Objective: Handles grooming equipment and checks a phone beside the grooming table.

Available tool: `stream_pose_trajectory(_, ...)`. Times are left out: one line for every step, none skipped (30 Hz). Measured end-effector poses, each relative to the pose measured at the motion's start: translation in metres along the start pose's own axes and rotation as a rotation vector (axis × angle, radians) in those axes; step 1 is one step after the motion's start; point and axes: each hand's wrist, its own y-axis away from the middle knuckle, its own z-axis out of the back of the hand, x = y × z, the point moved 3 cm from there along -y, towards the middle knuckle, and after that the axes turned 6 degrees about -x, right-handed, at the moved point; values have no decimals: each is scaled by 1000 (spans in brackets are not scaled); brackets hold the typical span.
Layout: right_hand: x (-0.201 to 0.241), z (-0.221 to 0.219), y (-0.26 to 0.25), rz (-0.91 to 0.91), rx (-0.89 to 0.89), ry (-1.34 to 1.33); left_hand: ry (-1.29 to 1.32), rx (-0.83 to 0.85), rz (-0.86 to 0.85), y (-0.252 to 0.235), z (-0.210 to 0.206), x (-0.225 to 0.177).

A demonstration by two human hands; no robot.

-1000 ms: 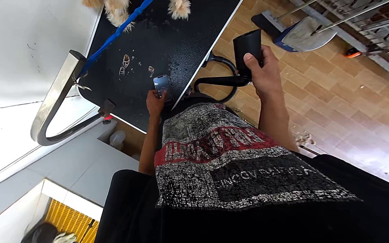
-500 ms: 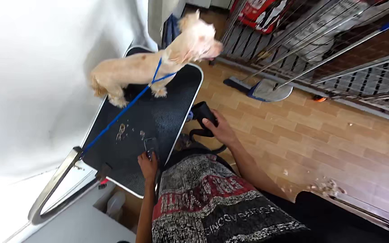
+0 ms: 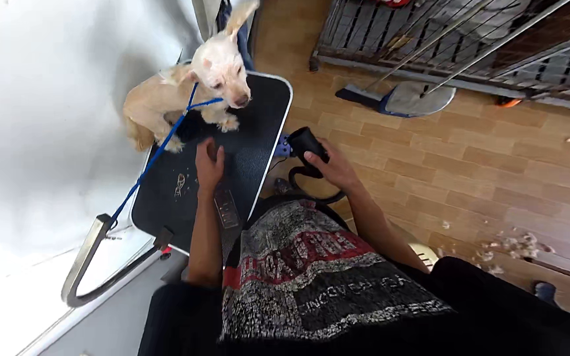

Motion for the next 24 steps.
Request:
stream_pose_trajectory(-1,-2,2,10,37,8,-4,-30,-51,-18,0,-3)
stream_pose_trajectory(-1,-3,4,25,61,17,0,-85,-96,-34,0,-6)
stream_pose_trajectory(0,-5,5,44,51,23,-2,-141,-114,-51,0,-11)
stream_pose_trajectory(1,-7,6,47,25,27,-9,-191,-120,-66,0,-16)
stream_pose_trajectory(1,-10,6,34,-3,22,-21,-229,-127,-79,0,-21)
stream_pose_trajectory(0,-13,7,23,-13,24,-21,-261,-142,-89,-1,-23)
stream_pose_trajectory(0,-15,11,26,6,26,7,-290,-171,-95,-4,-22)
stream_pose_trajectory(0,-16,14,45,51,31,58,-313,-221,-100,-7,-16)
stream_pose_trajectory(1,-17,15,65,110,37,130,-327,-277,-107,-11,-10)
stream_pose_trajectory(2,-21,16,78,141,32,182,-318,-288,-111,-14,-3)
stream_pose_trajectory(0,-26,18,77,143,17,223,-306,-271,-113,-18,6)
stream_pose_trajectory(-2,-32,21,61,119,-6,303,-297,-242,-114,-23,15)
stream_pose_trajectory(-3,-37,21,36,92,-34,385,-335,-245,-114,-27,22)
stream_pose_trajectory(-4,-40,21,14,89,-57,413,-369,-241,-112,-29,25)
stream_pose_trajectory(-4,-43,21,5,116,-68,349,-379,-205,-108,-28,23)
stream_pose_trajectory(-3,-45,21,11,153,-70,236,-358,-158,-108,-27,21)
stream_pose_trajectory(-1,-48,20,20,182,-69,141,-357,-149,-112,-27,18)
stream_pose_trajectory(-1,-52,20,16,187,-77,105,-323,-121,-114,-26,18)
stream_pose_trajectory(-1,-57,21,8,170,-93,141,-298,-85,-114,-24,18)
stream_pose_trajectory(1,-60,21,2,153,-109,195,-283,-66,-112,-20,16)
stream_pose_trajectory(3,-62,21,7,157,-114,227,-266,-50,-111,-15,13)
stream_pose_trajectory(7,-62,19,24,193,-109,220,-251,-33,-110,-10,12)
stream_pose_trajectory(9,-61,16,42,239,-91,195,-246,-27,-109,-4,10)
stream_pose_trajectory(10,-61,14,52,258,-74,158,-234,-28,-109,1,9)
